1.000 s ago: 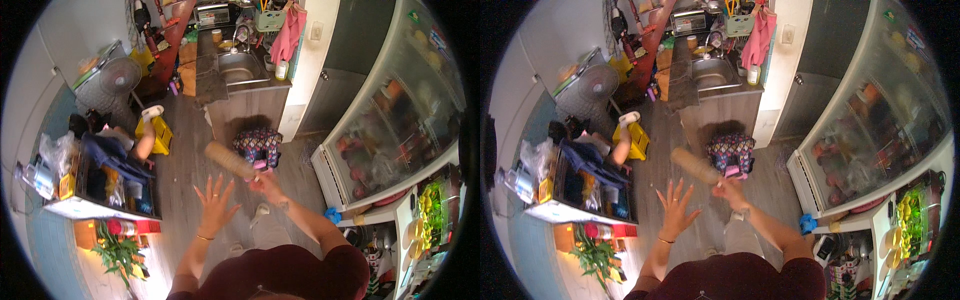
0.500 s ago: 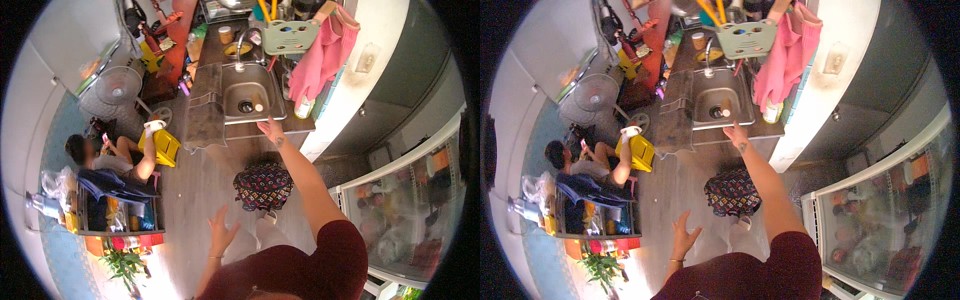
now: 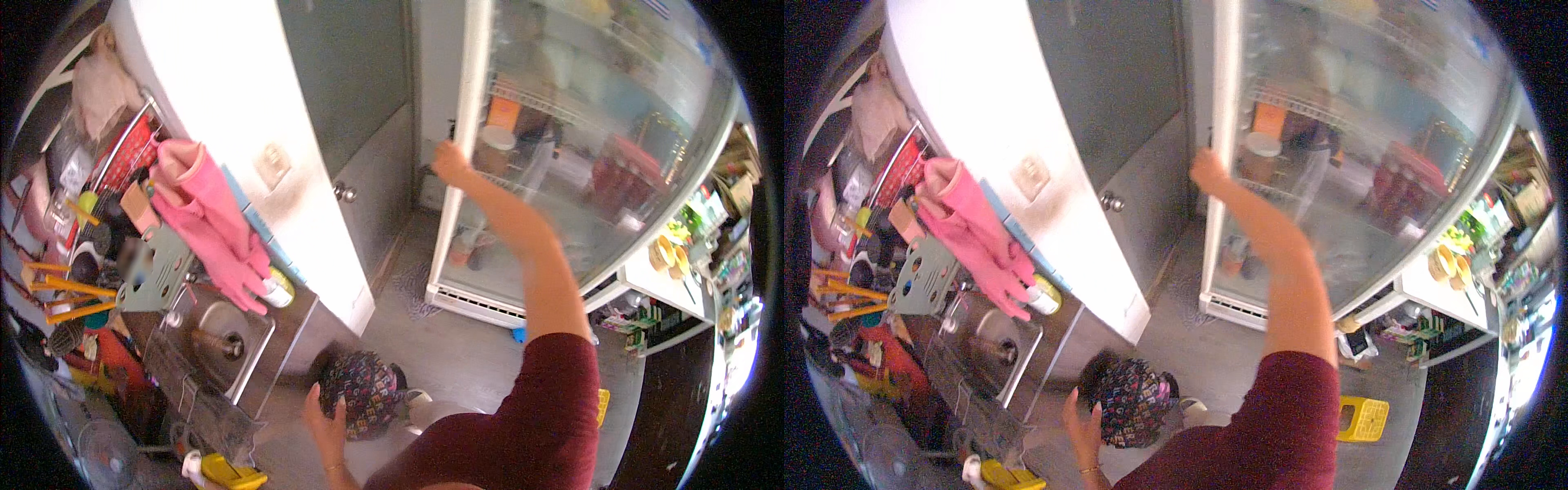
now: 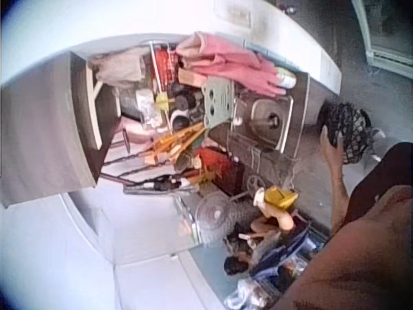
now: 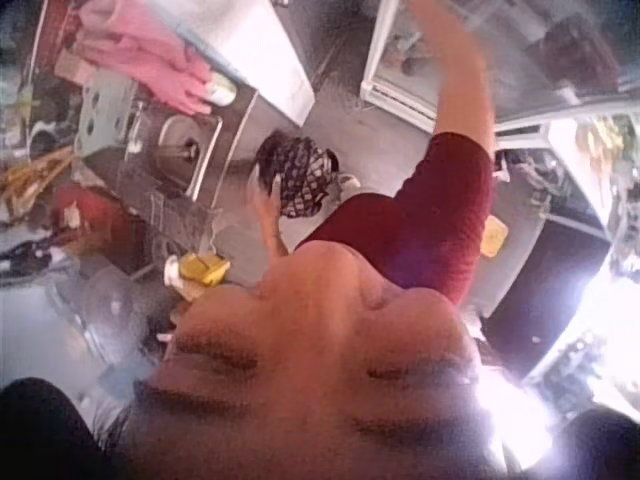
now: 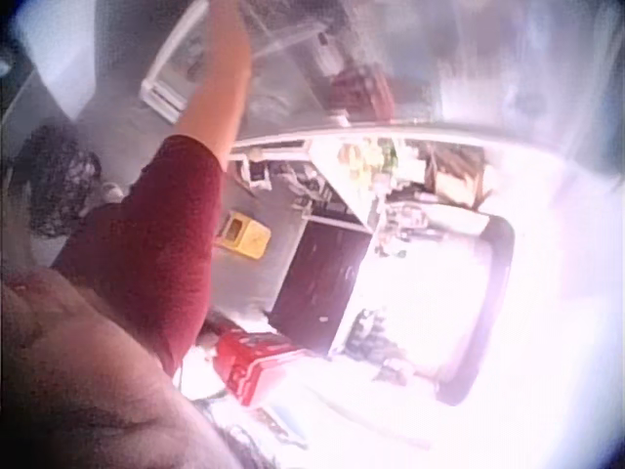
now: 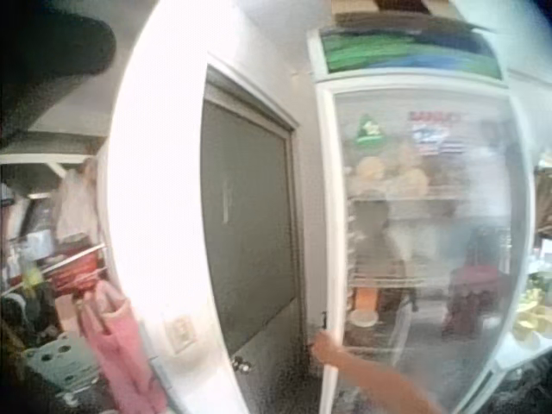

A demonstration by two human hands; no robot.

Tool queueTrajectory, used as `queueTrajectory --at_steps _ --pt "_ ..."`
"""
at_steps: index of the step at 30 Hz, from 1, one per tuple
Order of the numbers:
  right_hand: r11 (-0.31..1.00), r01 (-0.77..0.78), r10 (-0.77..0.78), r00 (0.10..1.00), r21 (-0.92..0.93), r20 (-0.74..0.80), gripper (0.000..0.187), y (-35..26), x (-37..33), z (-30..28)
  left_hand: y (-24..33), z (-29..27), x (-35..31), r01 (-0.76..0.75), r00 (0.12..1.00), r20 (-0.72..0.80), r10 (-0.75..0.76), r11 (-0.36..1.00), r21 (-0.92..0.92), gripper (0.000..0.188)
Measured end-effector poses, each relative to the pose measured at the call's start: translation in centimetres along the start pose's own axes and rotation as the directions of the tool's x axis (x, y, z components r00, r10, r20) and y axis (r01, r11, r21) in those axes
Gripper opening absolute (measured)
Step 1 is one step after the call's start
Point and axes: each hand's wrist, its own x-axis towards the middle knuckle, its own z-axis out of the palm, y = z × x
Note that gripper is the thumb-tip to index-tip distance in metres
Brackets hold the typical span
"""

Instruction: The person pours a dark liquid from a bottle into two plastic cups, then adds a light-colored liquid from a second bottle into each cup. They retrieve a third bottle from the refrigerator and pour its contents into the cups as well.

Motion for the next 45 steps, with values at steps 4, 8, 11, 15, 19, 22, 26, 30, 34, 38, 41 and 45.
queueTrajectory --at_steps 4,8,11,15,19,22,26,30,34,38,41,45 --pt "0.995 -0.100 0.101 0.994 -0.020 0.050 0.022 -3.9 2.1 -1.6 5.7 0.1 3.1 -0.197 0.974 0.098 0.206 0.976 -0.093 0.059" --pt "0.945 -0.328 0.326 0.938 0.002 -0.116 0.022 -6.0 1.7 -1.1 6.7 0.8 3.4 -0.359 0.898 0.157 0.412 0.890 -0.281 0.058" --pt "0.968 -0.243 0.243 0.970 0.067 0.003 0.016 -7.7 -5.8 -8.5 5.2 2.1 4.9 -0.246 0.916 0.204 0.347 0.884 -0.399 0.050" --pt "0.936 0.014 0.051 0.984 0.352 -0.174 0.008 -11.3 -18.2 -13.7 6.7 4.7 9.0 -0.160 0.877 0.293 0.380 0.808 -0.566 0.042" --pt "0.815 0.085 0.404 0.626 0.573 -0.668 0.026 -10.0 -32.6 -23.5 12.4 9.9 14.7 -0.230 0.799 0.215 0.562 0.616 -0.754 0.030" --pt "0.676 -0.192 0.730 0.308 0.712 -0.610 0.104 -12.7 -42.9 -23.5 21.0 17.1 16.2 -0.396 0.625 0.196 0.755 0.524 -0.754 0.028" --pt "0.345 -0.588 0.907 0.009 0.731 -0.421 0.102 -16.1 -53.9 -19.8 32.1 28.7 16.4 -0.344 0.479 0.211 0.852 0.404 -0.848 0.025" --pt "0.076 -0.836 0.938 -0.125 0.544 -0.323 0.100 -14.6 -62.2 -18.3 42.8 39.0 18.8 -0.603 0.457 0.045 0.888 0.347 -0.718 0.028" --pt "-0.048 -0.903 0.936 -0.190 0.427 -0.297 0.098 -12.9 -66.6 -15.9 53.5 46.7 24.1 -0.653 0.644 -0.064 0.762 0.505 -0.564 0.046" --pt "-0.135 -0.932 0.938 -0.229 0.336 -0.261 0.095 -12.1 -68.9 -14.9 59.9 49.7 22.3 -0.527 0.778 0.153 0.609 0.766 -0.368 0.057" --pt "-0.155 -0.928 0.942 -0.242 0.339 -0.233 0.094 -11.7 -69.6 -14.0 59.9 51.1 22.0 -0.458 0.828 0.105 0.551 0.771 -0.442 0.052" --pt "-0.124 -0.922 0.947 -0.221 0.368 -0.233 0.092 -11.2 -69.2 -13.9 55.8 50.7 22.6 -0.445 0.808 -0.154 0.569 0.417 -0.793 0.035"
